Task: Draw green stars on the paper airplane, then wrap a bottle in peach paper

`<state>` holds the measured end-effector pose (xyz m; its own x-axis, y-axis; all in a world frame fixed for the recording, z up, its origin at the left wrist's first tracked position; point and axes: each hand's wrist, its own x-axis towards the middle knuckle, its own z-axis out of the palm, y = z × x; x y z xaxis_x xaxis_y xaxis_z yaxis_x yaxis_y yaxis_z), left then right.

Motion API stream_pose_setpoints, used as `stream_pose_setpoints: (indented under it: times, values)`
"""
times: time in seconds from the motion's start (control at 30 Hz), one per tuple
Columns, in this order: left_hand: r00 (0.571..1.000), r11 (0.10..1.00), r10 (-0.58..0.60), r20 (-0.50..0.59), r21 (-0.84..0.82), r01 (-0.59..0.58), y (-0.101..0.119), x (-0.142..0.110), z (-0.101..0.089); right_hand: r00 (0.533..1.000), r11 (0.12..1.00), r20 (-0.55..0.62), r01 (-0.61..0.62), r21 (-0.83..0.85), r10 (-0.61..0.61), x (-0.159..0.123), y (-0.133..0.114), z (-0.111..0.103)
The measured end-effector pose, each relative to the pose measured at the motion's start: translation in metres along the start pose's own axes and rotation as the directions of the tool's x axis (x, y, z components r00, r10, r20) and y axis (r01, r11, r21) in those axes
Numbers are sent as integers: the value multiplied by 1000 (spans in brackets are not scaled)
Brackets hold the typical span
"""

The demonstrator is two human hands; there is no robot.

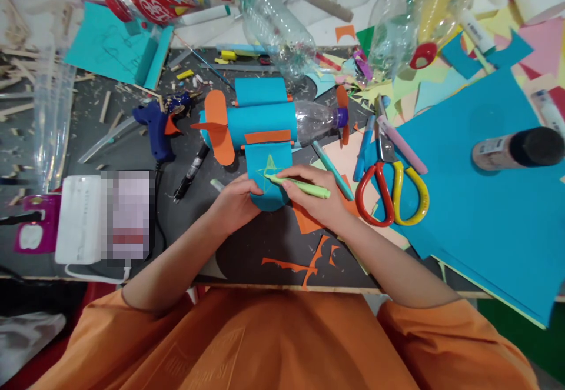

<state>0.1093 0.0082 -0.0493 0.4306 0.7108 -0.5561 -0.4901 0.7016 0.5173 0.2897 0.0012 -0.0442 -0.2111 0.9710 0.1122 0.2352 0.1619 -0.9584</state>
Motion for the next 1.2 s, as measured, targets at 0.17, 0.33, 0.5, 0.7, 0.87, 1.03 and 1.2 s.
stream_pose_setpoints:
  times: [0.17, 0.33, 0.5, 0.7, 0.87, 1.03, 1.2]
  values:
    - [1000, 1000, -2, -4, 9, 2, 1, -1, 2, 1000, 1000, -22, 14, 20, -13, 1, -1, 1]
    - [1000, 1000, -6, -4, 20, 6, 1, -1, 0, 999, 1000, -42, 13, 22, -12, 0, 0, 2]
    - [1000, 1000, -10, 2, 17, 10, 1, -1, 2, 999, 999, -31, 39, 26, -38, 0, -1, 2]
    - [1000, 1000, -9, 8, 12, 8, 2, -2, 4, 999, 999, -9, 52, -3, -52, -1, -3, 2]
    - [1000, 1000, -12, 19, -9, 12, 2, -2, 3, 996, 997, 22, 83, -10, -82, -1, -3, 3]
    - [999, 1000, -5, 34, -23, 6, 2, -2, 3, 999, 999, 19, 39, -39, -38, -1, -3, 3]
    - [1000, 1000, -6, 19, -18, 6, 2, -1, 2, 999, 999, -3, 53, -4, -53, -1, -4, 4]
